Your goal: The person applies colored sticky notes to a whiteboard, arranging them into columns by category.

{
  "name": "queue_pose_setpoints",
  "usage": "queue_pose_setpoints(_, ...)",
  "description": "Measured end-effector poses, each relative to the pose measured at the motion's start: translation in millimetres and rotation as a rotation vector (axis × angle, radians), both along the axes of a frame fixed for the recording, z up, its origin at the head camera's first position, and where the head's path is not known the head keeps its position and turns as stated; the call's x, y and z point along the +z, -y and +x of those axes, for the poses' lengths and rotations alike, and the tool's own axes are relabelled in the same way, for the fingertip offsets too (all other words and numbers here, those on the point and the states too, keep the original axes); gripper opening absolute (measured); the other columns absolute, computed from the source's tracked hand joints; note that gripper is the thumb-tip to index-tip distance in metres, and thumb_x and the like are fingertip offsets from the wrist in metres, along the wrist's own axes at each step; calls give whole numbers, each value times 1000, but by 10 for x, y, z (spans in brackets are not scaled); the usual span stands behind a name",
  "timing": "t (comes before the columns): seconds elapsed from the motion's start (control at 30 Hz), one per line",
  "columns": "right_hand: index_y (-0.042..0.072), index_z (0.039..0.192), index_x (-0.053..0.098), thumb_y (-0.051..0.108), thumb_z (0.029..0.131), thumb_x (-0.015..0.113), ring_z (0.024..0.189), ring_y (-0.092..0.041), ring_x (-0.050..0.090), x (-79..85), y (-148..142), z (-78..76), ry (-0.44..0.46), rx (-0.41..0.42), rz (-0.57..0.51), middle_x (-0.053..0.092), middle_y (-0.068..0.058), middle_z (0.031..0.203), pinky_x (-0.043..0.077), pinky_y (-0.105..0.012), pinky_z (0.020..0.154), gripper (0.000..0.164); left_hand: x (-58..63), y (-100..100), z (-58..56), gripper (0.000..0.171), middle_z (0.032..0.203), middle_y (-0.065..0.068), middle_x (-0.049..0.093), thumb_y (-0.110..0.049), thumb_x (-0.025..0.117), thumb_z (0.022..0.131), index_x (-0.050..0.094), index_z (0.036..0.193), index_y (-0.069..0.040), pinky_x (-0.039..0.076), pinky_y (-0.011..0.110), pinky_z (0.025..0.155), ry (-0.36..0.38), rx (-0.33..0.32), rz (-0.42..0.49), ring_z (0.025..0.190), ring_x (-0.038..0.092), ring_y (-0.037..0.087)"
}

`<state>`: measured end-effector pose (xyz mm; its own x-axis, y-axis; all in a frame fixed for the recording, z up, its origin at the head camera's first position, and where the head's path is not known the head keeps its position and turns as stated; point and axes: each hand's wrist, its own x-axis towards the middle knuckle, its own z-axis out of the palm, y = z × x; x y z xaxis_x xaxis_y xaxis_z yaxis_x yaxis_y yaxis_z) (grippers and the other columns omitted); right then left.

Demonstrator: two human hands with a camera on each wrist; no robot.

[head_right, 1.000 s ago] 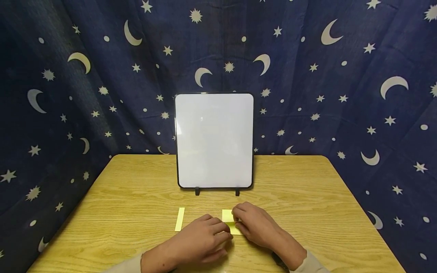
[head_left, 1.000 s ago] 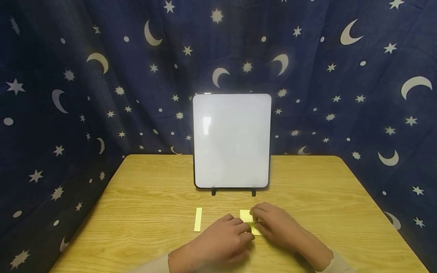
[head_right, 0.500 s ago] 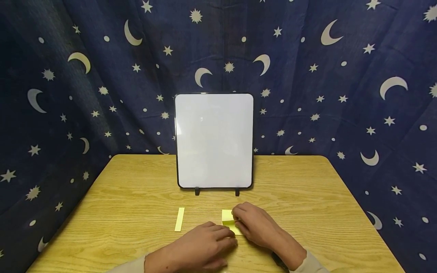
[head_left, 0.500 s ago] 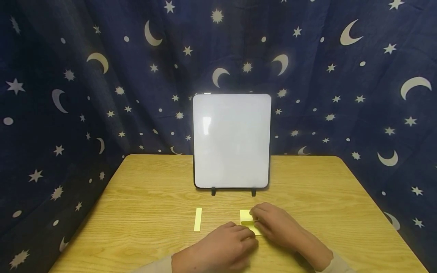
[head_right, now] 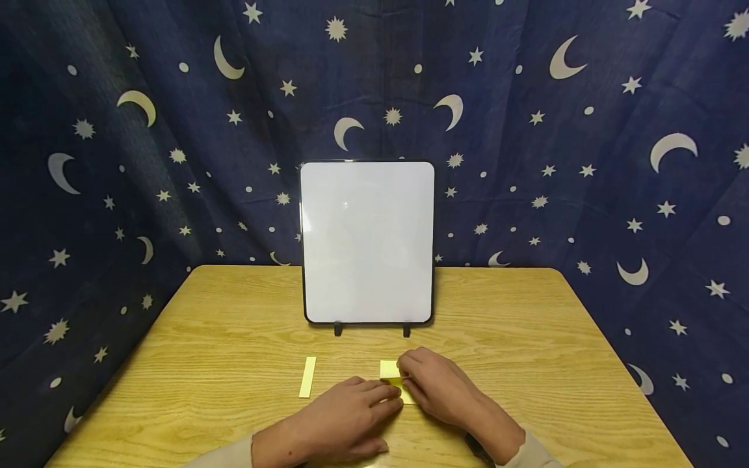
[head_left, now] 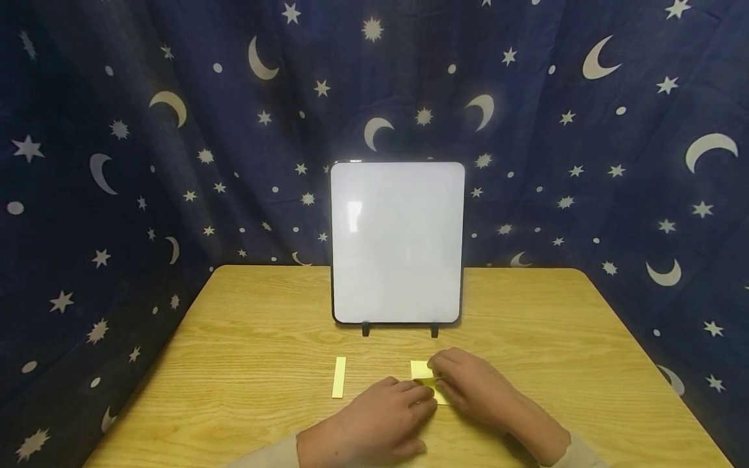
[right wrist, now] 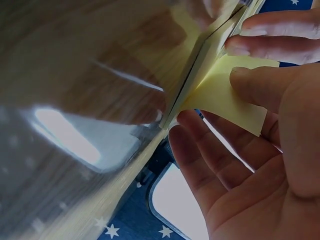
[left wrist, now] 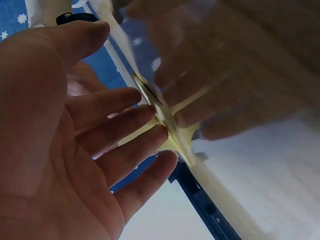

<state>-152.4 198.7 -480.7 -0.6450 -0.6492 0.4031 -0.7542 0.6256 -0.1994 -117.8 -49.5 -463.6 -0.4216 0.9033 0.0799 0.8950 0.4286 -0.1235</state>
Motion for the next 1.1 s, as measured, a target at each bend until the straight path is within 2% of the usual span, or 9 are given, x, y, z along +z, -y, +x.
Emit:
queue_pose_setpoints(0.17,23,93,60,5,87,74,88,-4,54,1,5,3,1,-1,0,55,16,92,52,-28,76,24,-11,4,-12,60,149,-4,58,-58,59,104,60,147,-16,49,29,104,-19,7,-13,139,54,13)
queue_pose_setpoints(0.4,17,96,69,-3,78,79,97,-9,65,-3,-10,2,-67,58,-20,67,10,102,59,-32,84,29,-40,5,-39,58,148,-3,58,-59,61,102,62,143,-18,50,29,102,-41,8,7,136,56,13)
queue_pose_setpoints(0.6,17,94,72,1,82,82,101,-12,68,-8,-4,-19,-77,57,3,71,8,106,60,-34,87,23,-36,8,-62,54,149,-1,59,-58,62,102,62,141,-20,50,31,106,-34,16,10,137,57,15)
queue_pose_setpoints(0.77,17,93,72,2,85,81,94,-10,68,2,16,-43,-63,36,3,71,10,100,60,-32,83,19,-44,6,-74,47,143,-1,60,-56,65,101,64,133,-22,49,30,103,-42,14,26,133,59,15)
queue_pose_setpoints(0.93,20,89,67,1,84,78,80,-4,58,26,44,-79,-36,1,25,62,14,86,55,-28,71,23,-49,4,-84,46,146,1,60,-56,66,100,64,132,-22,49,31,104,-13,20,33,135,58,16)
queue_pose_setpoints(1.1,21,86,63,3,85,79,74,-3,51,45,48,-113,-3,-24,43,56,15,81,50,-26,65,23,-51,-11,-93,43,147,4,60,-55,67,100,65,129,-23,47,32,107,14,26,58,137,57,17)
